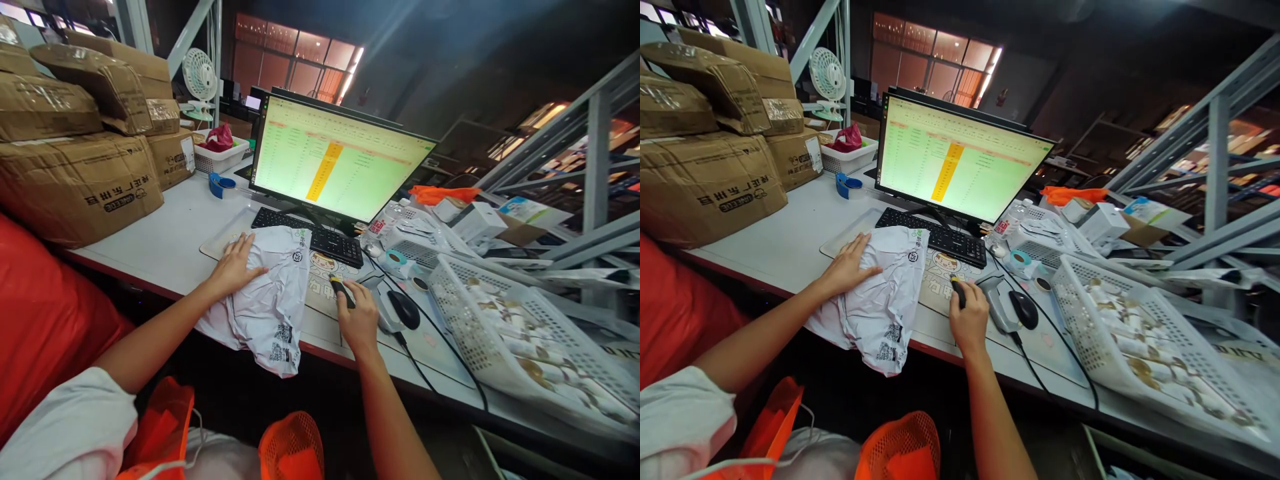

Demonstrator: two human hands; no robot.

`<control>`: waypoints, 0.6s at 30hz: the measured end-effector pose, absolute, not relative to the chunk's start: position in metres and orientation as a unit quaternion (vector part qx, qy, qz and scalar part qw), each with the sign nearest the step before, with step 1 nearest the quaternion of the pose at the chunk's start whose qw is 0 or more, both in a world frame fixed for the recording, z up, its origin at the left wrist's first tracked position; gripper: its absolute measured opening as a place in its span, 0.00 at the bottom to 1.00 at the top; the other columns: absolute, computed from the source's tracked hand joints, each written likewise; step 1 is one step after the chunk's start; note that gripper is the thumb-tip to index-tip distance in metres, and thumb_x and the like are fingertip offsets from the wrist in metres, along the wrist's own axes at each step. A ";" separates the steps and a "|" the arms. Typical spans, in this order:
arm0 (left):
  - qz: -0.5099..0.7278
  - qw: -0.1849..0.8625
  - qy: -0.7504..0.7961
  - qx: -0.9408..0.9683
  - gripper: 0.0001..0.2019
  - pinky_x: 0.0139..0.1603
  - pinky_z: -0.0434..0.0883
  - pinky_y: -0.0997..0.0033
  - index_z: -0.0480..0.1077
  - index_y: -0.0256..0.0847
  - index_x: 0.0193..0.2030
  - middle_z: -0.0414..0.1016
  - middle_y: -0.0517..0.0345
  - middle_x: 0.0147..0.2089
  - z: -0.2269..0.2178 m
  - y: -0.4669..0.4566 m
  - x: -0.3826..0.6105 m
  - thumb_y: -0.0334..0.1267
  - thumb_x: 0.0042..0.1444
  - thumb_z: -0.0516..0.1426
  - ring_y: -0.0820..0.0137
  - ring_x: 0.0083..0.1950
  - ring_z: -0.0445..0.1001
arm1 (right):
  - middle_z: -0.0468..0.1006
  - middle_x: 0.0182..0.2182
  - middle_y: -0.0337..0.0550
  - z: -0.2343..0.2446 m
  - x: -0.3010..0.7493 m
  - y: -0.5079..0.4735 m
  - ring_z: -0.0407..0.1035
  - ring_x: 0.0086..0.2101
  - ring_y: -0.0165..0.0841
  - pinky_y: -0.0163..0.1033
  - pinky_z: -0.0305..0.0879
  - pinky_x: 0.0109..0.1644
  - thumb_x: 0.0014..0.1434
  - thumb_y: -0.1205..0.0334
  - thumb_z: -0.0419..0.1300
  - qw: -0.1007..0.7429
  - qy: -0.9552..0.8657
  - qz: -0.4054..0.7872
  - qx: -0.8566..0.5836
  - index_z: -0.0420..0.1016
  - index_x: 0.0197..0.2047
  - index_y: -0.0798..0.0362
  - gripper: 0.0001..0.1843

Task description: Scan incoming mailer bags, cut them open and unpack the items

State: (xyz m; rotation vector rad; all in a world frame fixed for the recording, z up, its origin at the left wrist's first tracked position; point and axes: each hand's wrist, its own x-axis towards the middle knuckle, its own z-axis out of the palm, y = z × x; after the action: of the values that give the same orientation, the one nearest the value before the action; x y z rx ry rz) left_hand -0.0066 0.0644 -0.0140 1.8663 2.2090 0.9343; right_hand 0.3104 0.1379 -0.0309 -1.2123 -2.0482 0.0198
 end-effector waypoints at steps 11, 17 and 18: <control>0.320 -0.031 0.715 0.620 0.19 0.66 0.68 0.57 0.72 0.40 0.64 0.75 0.47 0.64 -0.018 0.062 -0.006 0.34 0.68 0.53 0.57 0.64 0.73 | 0.77 0.53 0.54 -0.038 0.167 0.101 0.67 0.54 0.46 0.51 0.62 0.60 0.68 0.61 0.52 0.259 -0.927 0.100 -0.252 0.72 0.63 0.56 0.23; 0.315 -0.025 0.722 0.616 0.18 0.61 0.72 0.62 0.75 0.44 0.61 0.78 0.50 0.59 -0.020 0.065 -0.006 0.33 0.68 0.52 0.59 0.60 0.76 | 0.81 0.47 0.55 -0.031 0.169 0.101 0.73 0.46 0.46 0.48 0.62 0.54 0.70 0.59 0.49 0.162 -0.929 0.066 -0.326 0.70 0.63 0.58 0.24; 0.317 -0.020 0.722 0.614 0.18 0.60 0.72 0.62 0.75 0.44 0.60 0.79 0.51 0.57 -0.020 0.066 -0.006 0.33 0.68 0.52 0.59 0.58 0.77 | 0.82 0.45 0.54 -0.026 0.170 0.100 0.74 0.44 0.46 0.47 0.63 0.52 0.70 0.58 0.49 0.140 -0.930 0.059 -0.335 0.70 0.63 0.57 0.23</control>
State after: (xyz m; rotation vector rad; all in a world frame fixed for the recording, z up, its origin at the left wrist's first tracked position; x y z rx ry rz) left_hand -0.0056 0.0663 -0.0204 1.9556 2.2991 1.0092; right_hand 0.1698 0.1001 -0.0261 -0.9679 -2.6864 0.1711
